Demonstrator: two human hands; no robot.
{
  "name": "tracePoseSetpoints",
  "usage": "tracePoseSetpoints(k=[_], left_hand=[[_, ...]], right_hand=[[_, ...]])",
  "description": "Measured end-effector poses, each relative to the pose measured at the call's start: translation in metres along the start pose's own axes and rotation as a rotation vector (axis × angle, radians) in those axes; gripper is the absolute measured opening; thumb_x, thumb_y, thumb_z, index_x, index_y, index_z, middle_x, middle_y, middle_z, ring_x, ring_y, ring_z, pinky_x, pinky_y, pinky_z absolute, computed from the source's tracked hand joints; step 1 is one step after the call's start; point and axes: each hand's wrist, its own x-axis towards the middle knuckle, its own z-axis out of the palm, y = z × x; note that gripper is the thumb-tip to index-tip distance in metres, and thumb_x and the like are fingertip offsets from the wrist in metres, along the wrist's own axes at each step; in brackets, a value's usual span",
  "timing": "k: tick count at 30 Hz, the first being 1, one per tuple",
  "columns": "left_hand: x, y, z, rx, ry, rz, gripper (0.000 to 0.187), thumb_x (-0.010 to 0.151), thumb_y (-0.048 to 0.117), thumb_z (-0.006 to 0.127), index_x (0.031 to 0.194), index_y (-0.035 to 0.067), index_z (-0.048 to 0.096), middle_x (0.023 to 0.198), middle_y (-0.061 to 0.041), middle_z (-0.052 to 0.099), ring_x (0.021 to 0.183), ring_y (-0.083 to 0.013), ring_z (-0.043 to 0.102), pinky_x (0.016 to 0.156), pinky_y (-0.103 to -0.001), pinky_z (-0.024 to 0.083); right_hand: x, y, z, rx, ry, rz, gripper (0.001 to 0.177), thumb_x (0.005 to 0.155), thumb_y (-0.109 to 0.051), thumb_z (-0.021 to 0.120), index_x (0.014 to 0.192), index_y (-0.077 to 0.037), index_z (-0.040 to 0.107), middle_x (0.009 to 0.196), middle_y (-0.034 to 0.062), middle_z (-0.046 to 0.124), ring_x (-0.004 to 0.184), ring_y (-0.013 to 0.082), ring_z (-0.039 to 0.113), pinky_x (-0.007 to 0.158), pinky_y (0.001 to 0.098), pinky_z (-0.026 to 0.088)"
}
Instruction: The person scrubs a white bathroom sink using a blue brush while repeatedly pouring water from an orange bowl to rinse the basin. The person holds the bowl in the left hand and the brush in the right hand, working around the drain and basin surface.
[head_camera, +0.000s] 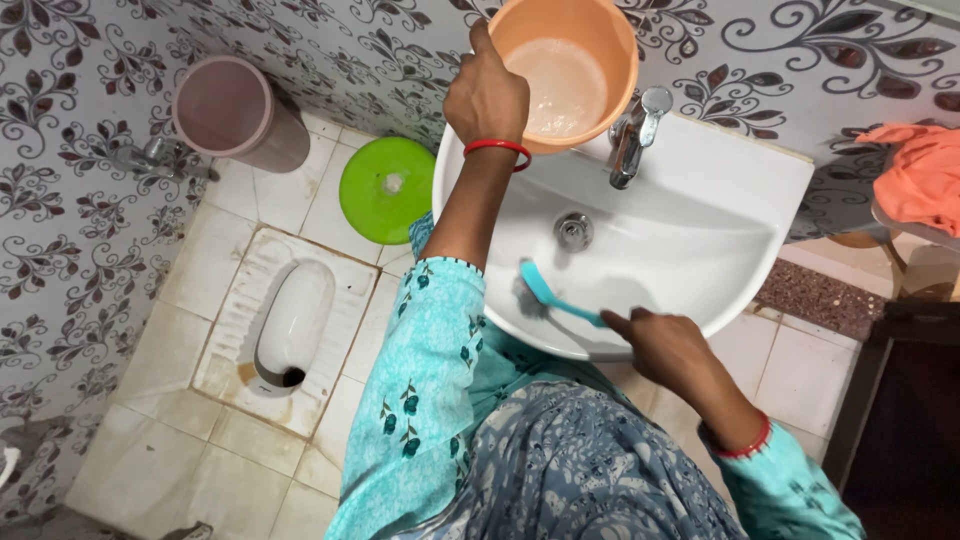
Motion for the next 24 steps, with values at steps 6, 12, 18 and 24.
tracePoseSetpoints(k=[6,12,18,24], left_hand=[[0.000,0.001,-0.001,0.024,-0.027,-0.007,0.065,0.081,0.012,0.064,0.144,0.014,0.044,0.100,-0.017,0.075,0.085,-0.0371,0.076,0.071,-0.049,0.060],[-0.001,0.002,-0.003,0.034,-0.027,-0.008,0.063,0.082,0.012,0.063,0.143,0.015,0.045,0.100,-0.016,0.075,0.085,-0.0374,0.075,0.071,-0.051,0.060],[0.001,0.002,-0.002,0.029,-0.040,-0.019,0.063,0.081,0.012,0.063,0.142,0.014,0.046,0.100,-0.015,0.075,0.087,-0.0370,0.075,0.072,-0.052,0.060],[0.000,0.004,-0.004,0.017,-0.043,-0.025,0.064,0.081,0.012,0.063,0.142,0.015,0.046,0.099,-0.015,0.076,0.084,-0.0360,0.076,0.072,-0.052,0.059]], right_hand=[[0.025,-0.027,0.019,0.038,0.228,-0.107,0.059,0.081,-0.008,0.060,0.140,-0.013,0.053,0.099,0.0186,0.066,0.070,0.0354,0.070,0.059,0.0469,0.056],[0.062,-0.032,0.020,0.029,0.242,-0.064,0.065,0.081,-0.006,0.061,0.145,-0.007,0.047,0.099,0.0192,0.065,0.070,0.0347,0.070,0.057,0.0464,0.056],[-0.009,-0.019,0.006,0.039,0.093,-0.100,0.062,0.081,-0.004,0.058,0.142,-0.014,0.051,0.092,0.0170,0.066,0.069,0.0353,0.070,0.060,0.0483,0.055],[0.065,-0.048,0.025,-0.033,0.401,-0.040,0.043,0.092,-0.003,0.054,0.135,0.003,0.054,0.086,0.0193,0.066,0.062,0.0338,0.069,0.050,0.0442,0.056]])
